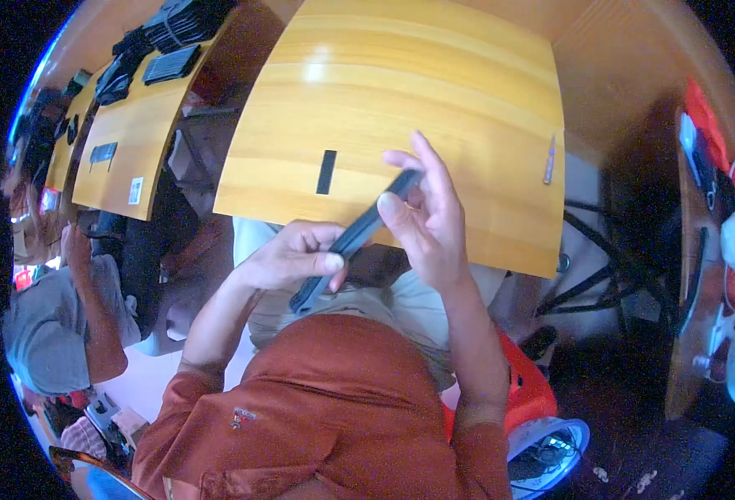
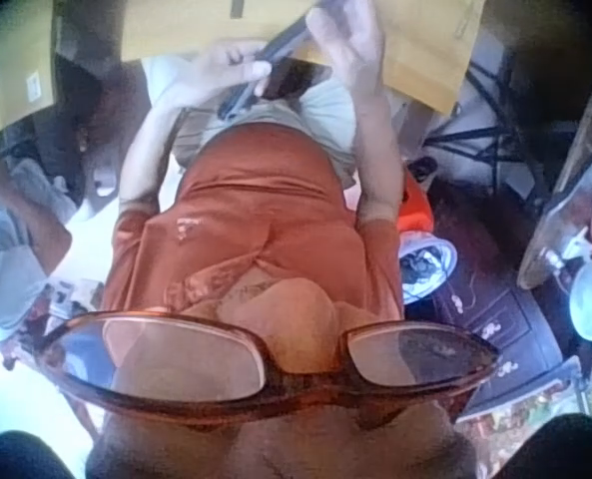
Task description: Assembling leather straps by attaching metal hardware using small screws.
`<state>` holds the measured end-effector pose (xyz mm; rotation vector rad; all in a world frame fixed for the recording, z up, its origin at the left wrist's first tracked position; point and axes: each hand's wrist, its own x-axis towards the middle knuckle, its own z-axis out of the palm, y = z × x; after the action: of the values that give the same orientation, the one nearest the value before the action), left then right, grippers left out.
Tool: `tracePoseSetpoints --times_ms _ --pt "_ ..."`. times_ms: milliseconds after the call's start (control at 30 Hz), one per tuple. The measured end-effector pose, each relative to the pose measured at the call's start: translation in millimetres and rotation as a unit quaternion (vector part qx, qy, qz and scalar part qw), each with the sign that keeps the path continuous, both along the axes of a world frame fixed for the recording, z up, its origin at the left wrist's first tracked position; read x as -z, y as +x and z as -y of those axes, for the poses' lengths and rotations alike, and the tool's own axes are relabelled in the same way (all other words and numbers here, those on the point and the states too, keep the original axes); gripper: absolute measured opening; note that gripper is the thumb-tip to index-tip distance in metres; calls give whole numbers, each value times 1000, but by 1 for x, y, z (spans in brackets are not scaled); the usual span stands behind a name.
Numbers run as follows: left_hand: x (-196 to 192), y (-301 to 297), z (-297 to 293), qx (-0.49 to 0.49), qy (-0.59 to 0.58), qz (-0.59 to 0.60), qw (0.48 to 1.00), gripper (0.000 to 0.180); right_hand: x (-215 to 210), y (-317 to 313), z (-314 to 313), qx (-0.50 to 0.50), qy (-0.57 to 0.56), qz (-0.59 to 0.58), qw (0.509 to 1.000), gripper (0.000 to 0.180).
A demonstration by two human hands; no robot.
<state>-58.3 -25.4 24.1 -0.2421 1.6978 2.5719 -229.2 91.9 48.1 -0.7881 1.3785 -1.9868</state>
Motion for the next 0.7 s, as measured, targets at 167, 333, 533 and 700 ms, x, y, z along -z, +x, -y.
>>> tracePoseSetpoints --times_ms 167,333,533,700 --pt "-13 5 9 -17 80 14 997 72 10 -26 -9 -101 54 -42 993 27" --pt "3 -3 11 -115 299 -157 934 67 18 -8 -5 -44 77 70 994 26" --pt "-6 -28 -4 -187 -16 -58 980 52 -2 14 -9 -108 163 94 976 38" --pt "1 -40 -5 -227 -76 -56 969 27 26 -18 -12 -57 201 -153 966 34"
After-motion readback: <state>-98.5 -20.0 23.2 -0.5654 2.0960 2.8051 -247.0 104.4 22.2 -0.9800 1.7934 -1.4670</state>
